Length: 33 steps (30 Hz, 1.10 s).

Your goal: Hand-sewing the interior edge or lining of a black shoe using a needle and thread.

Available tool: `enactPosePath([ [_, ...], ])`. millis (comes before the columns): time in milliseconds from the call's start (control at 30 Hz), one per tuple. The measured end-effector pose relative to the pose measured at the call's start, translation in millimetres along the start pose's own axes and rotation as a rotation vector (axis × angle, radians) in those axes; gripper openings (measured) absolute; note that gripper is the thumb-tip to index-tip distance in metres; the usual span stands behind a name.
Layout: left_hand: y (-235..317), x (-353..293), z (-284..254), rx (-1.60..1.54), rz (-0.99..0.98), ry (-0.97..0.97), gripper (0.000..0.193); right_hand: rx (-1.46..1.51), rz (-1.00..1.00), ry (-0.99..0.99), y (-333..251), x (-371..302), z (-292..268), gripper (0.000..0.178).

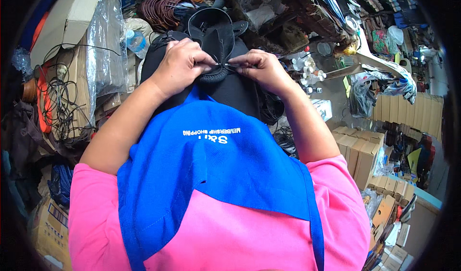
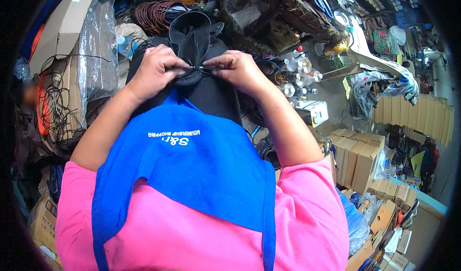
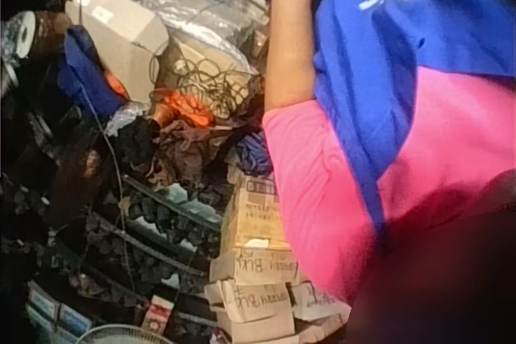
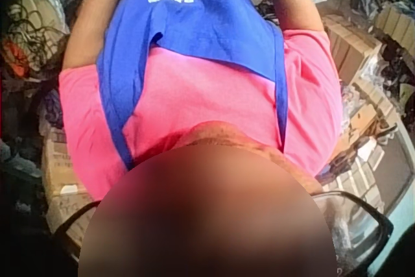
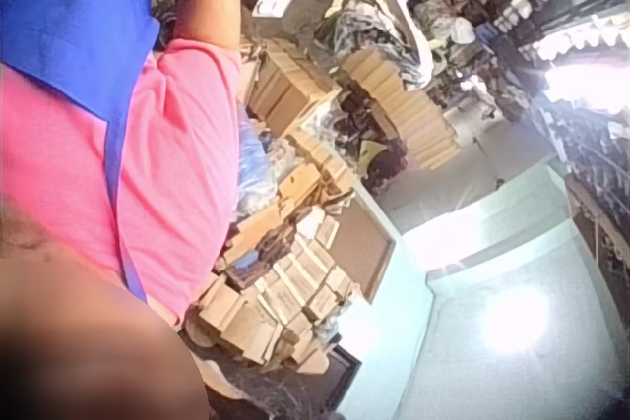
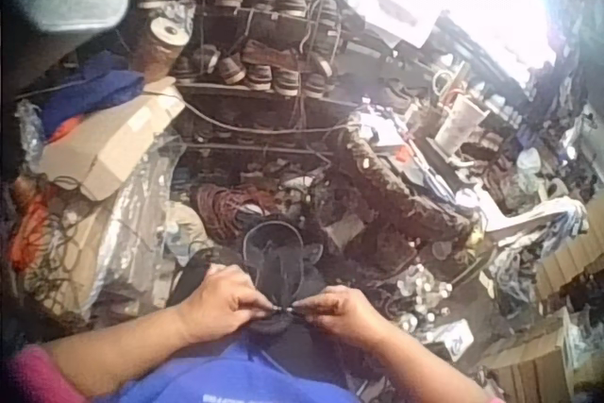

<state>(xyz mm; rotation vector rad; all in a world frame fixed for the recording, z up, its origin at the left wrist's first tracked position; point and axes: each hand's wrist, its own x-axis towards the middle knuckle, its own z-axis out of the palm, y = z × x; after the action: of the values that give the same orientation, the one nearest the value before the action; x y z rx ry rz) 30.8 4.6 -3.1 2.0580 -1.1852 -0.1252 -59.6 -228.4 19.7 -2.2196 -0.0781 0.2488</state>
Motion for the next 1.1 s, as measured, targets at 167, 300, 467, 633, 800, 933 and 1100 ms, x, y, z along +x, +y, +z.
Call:
enactPosePath([
  [167,2.6,-7.3,3.9,-0.044,-0.183,0.022,0.015,0.19,0.143,0.075,1.5,-0.8,7.3,0.03],
  [300,7.5,-2.7,10.9,0.065,-0.205,0.029,0.015,0.389,0.178,0.035,5.1,4.2,9.6,0.027],
  [467,13.4,5.3,13.1,0.02,-0.394,-0.09,0.015,0.439,0.221,0.033,2.6,6.6,12.2,0.028],
  [633,13.4,11.4,14.7,-0.068,-0.42,-0.137,0.011,0.387,0.249,-0.052,-1.6,11.4,7.0,0.025],
  [800,3.3,7.0,11.9,-0.054,-0.235,-0.07,0.014,0.353,0.22,-0.148,-8.1,10.9,-8.8,0.024],
  [933,-1.1,5.9,14.7,-0.087,-0.153,0.083,0.013,0.015,0.019,-0.121,-9.4,6.1,-15.5,0.029],
  [1100,6.2,-2.4,10.2,-0.146,-0.148,0.091,0.016,-0.029,0.121,-0.016,-24.9,-5.0,-1.6,0.033],
])
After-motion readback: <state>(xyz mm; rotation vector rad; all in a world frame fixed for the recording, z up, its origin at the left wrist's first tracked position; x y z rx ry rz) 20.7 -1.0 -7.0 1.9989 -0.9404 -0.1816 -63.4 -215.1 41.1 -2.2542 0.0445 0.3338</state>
